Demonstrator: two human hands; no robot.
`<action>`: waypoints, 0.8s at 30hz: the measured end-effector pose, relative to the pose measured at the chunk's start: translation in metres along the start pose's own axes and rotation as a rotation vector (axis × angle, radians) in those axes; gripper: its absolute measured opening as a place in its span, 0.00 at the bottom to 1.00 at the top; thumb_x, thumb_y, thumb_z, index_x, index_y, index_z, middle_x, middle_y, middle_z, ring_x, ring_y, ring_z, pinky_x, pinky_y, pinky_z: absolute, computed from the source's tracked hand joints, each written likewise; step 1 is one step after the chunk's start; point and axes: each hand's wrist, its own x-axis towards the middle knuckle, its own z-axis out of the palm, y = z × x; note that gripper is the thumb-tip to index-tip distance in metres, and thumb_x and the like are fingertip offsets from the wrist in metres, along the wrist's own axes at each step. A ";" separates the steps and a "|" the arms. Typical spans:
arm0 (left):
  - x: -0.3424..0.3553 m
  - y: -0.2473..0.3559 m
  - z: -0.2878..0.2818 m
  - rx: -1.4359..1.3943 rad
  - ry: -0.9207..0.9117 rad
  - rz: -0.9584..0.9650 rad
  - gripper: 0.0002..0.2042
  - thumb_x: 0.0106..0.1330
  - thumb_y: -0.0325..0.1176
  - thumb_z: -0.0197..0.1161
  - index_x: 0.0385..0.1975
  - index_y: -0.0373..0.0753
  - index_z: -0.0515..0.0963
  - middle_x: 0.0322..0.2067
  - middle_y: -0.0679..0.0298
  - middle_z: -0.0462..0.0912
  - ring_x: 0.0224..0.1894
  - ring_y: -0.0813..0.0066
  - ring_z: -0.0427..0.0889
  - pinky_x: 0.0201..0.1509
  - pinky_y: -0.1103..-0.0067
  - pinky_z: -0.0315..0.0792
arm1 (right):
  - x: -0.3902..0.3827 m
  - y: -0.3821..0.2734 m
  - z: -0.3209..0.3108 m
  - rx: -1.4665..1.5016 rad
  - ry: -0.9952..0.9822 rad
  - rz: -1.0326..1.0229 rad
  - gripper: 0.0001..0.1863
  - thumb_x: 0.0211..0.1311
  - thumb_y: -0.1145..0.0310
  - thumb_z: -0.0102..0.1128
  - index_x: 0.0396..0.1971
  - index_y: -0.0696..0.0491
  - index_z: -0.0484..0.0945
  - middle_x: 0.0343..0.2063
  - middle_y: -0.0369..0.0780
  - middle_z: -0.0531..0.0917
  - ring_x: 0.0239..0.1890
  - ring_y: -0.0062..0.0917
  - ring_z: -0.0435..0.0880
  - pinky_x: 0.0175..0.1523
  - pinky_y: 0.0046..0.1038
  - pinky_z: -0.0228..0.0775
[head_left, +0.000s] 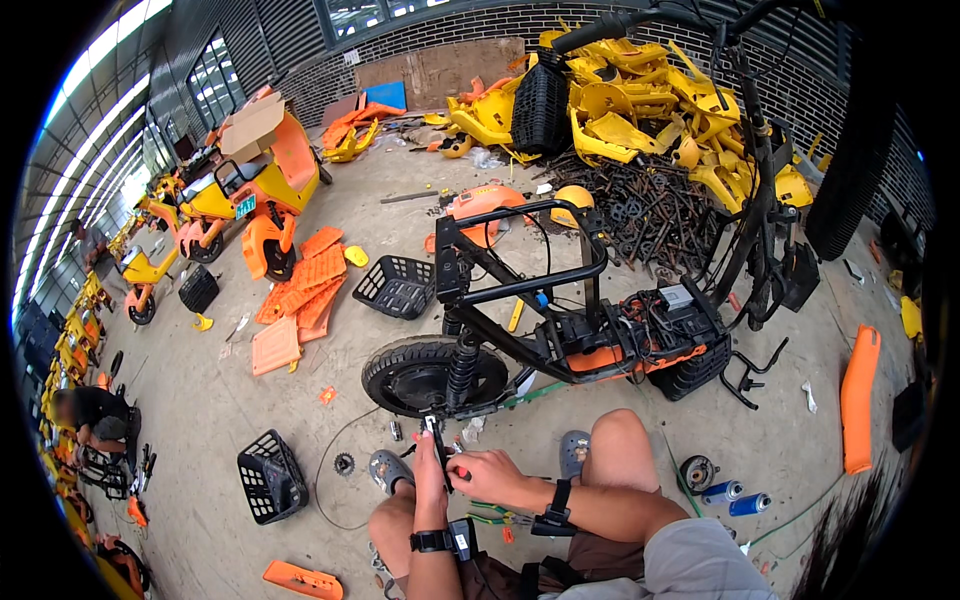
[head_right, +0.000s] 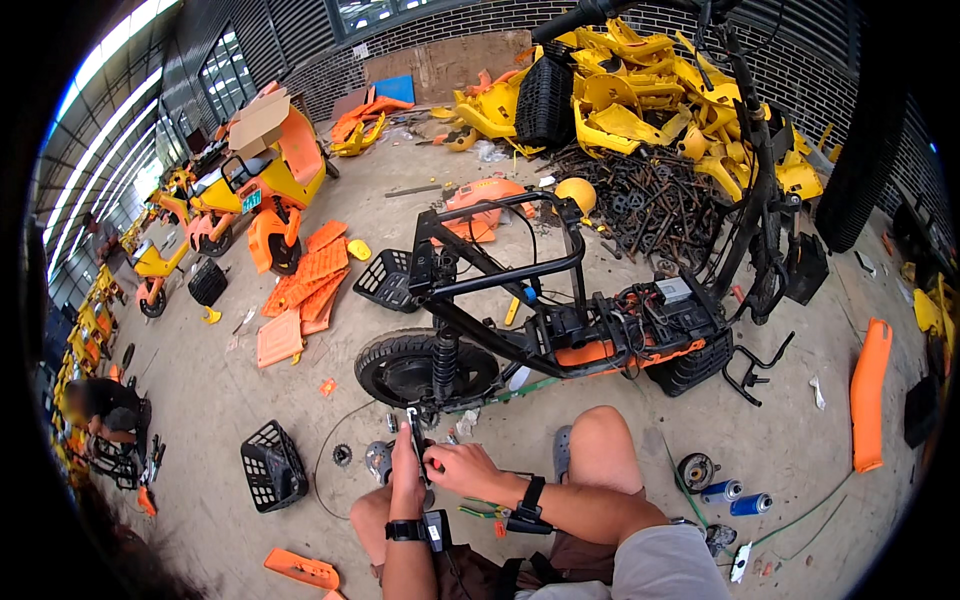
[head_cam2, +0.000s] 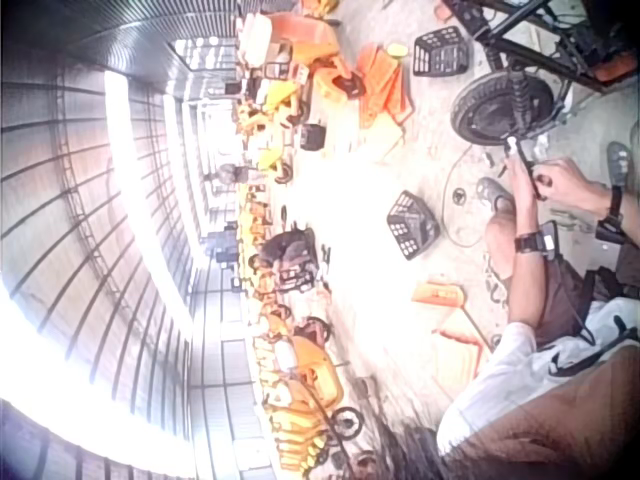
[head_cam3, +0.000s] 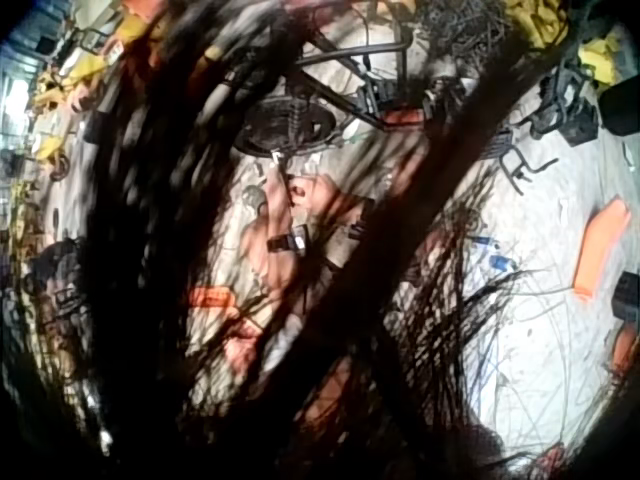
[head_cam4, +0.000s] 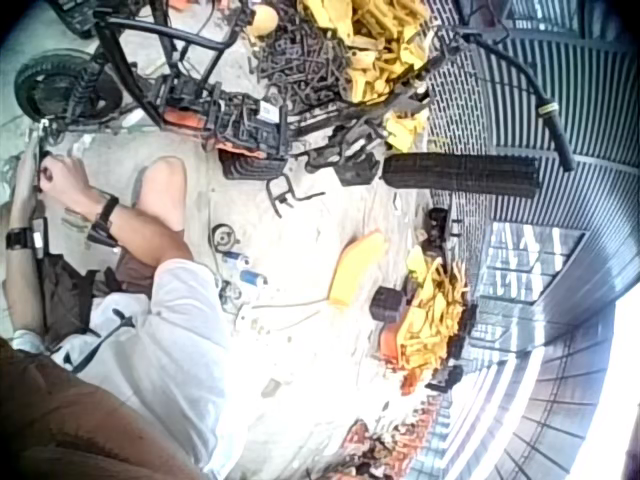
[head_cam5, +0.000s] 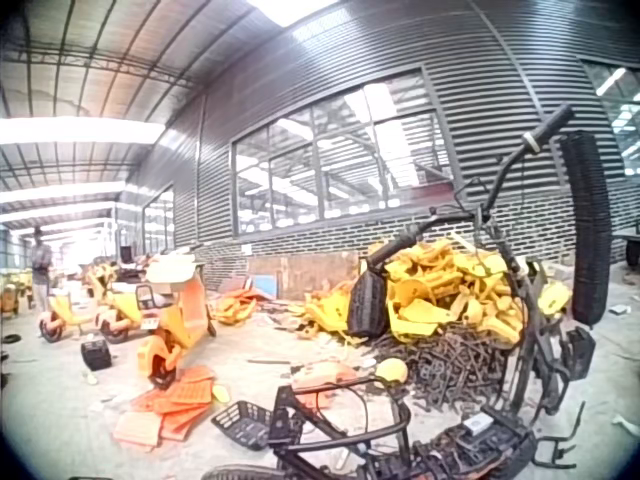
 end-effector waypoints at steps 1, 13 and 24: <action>-0.002 0.002 0.002 0.003 -0.004 -0.009 0.22 0.73 0.52 0.50 0.32 0.37 0.77 0.25 0.61 0.80 0.27 0.72 0.79 0.31 0.75 0.73 | 0.000 0.000 0.000 -0.007 0.001 0.000 0.06 0.54 0.66 0.62 0.32 0.50 0.81 0.26 0.42 0.84 0.28 0.40 0.83 0.31 0.38 0.74; -0.002 0.001 0.003 0.003 -0.032 0.006 0.21 0.74 0.51 0.49 0.34 0.37 0.76 0.26 0.63 0.79 0.27 0.74 0.78 0.32 0.77 0.72 | 0.001 -0.003 -0.006 -0.046 0.005 -0.064 0.06 0.53 0.68 0.62 0.30 0.53 0.80 0.25 0.41 0.83 0.26 0.38 0.83 0.29 0.37 0.74; 0.000 0.000 -0.002 0.002 -0.042 -0.034 0.18 0.75 0.48 0.48 0.36 0.38 0.74 0.27 0.64 0.78 0.28 0.78 0.76 0.33 0.80 0.71 | 0.000 0.002 0.000 -0.037 0.026 -0.081 0.08 0.52 0.66 0.64 0.31 0.52 0.80 0.24 0.42 0.84 0.26 0.39 0.83 0.30 0.36 0.75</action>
